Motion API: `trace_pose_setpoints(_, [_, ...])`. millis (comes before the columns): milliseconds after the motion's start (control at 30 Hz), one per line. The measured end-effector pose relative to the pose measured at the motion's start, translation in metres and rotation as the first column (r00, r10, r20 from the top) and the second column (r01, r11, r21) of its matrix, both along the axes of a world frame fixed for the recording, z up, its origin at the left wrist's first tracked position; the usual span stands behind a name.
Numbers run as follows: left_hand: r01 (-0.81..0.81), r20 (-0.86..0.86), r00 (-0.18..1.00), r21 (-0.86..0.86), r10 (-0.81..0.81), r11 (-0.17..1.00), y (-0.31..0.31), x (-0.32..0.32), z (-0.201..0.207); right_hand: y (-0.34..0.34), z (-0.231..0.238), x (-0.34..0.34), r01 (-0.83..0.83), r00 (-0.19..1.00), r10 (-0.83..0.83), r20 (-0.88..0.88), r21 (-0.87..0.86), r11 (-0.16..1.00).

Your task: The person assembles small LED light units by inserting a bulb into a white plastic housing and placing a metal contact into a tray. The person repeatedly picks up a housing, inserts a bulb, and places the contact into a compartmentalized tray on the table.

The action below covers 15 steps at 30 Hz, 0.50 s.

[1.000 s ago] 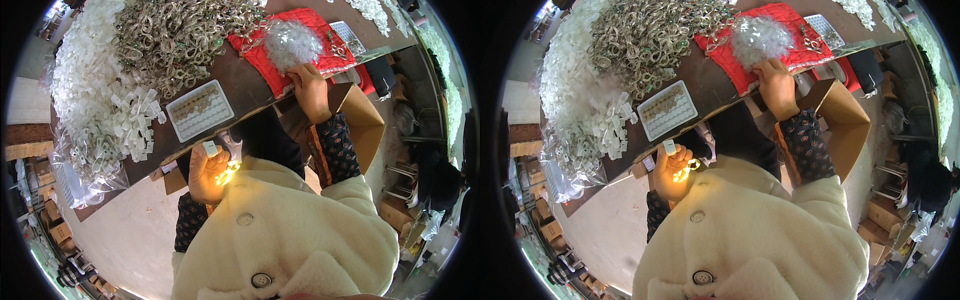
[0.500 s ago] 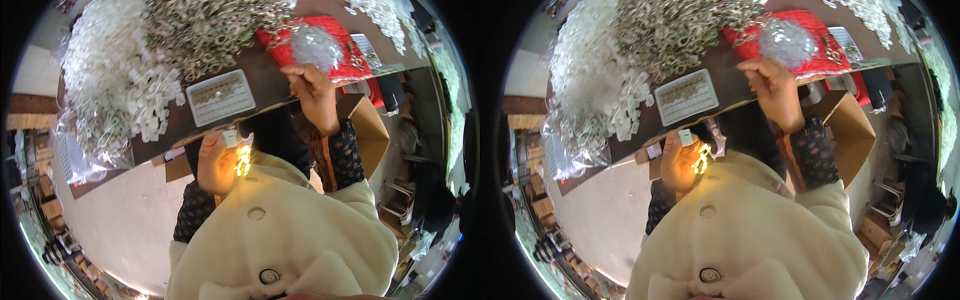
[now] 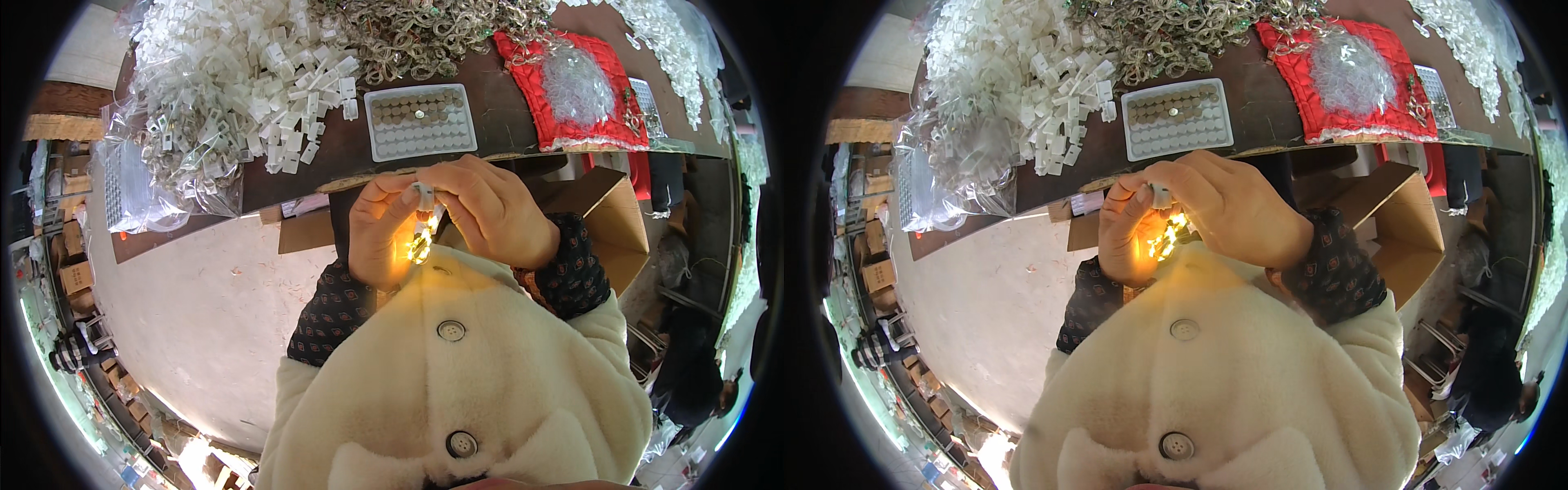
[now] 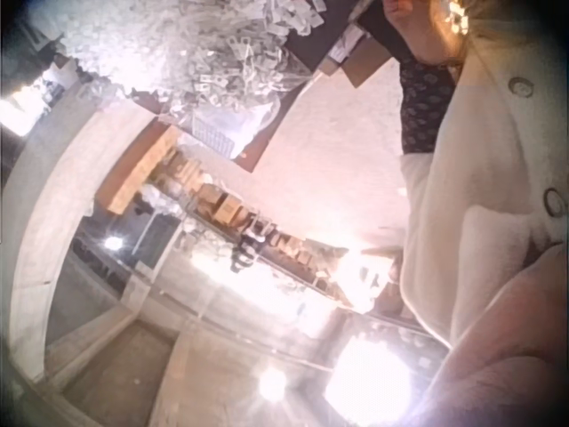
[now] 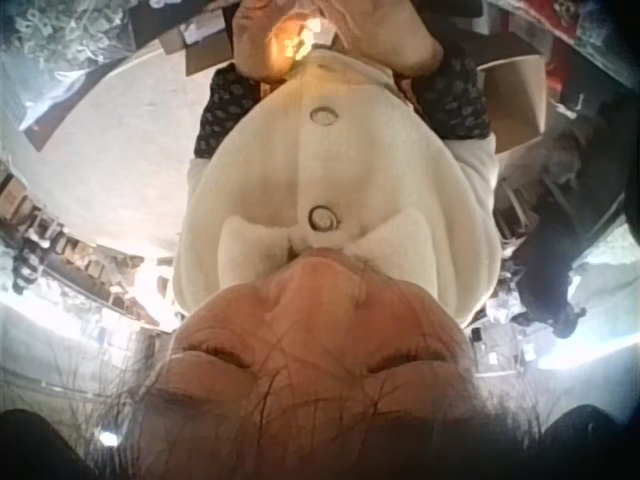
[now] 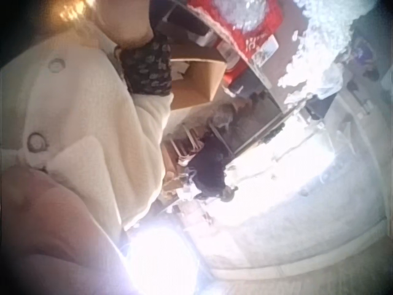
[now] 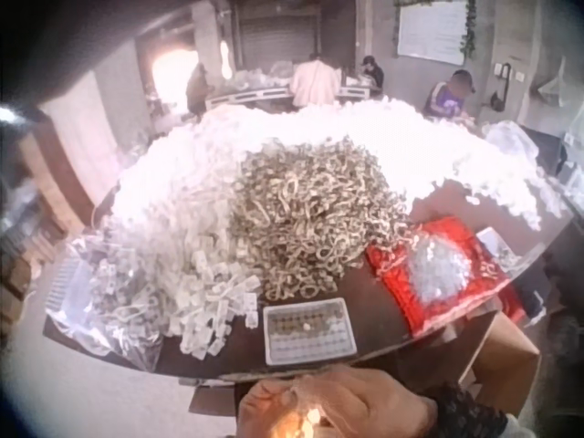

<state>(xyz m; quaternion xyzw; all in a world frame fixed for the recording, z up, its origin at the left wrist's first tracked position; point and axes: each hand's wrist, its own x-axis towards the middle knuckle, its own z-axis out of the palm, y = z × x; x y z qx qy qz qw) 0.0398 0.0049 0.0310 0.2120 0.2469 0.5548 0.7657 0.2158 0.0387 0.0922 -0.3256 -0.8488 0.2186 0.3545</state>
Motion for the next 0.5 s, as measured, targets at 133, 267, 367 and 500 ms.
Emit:
trace_pose_setpoints(133, [-0.135, -0.108, 0.984, 0.049, 0.140, 0.990, -0.002, 0.001, 0.003, 0.000, 0.002, -0.003, -0.047, 0.996, 0.037, 0.084, 0.121, 0.992])
trace_pose_setpoints(267, [-0.159, -0.077, 0.984, -0.007, 0.158, 0.987, -0.003, -0.003, 0.003, -0.004, -0.001, -0.004, 0.072, 0.997, -0.072, -0.013, -0.011, 0.997])
trace_pose_setpoints(367, [-0.139, -0.040, 0.989, 0.014, 0.140, 0.990, -0.004, -0.004, 0.001, -0.006, -0.006, -0.003, 0.112, 0.988, -0.124, -0.094, -0.121, 0.986])
trace_pose_setpoints(500, [-0.082, -0.053, 0.995, 0.026, 0.083, 0.996, -0.002, -0.003, -0.003, -0.009, -0.013, 0.002, 0.105, 0.988, -0.122, -0.093, -0.162, 0.981])
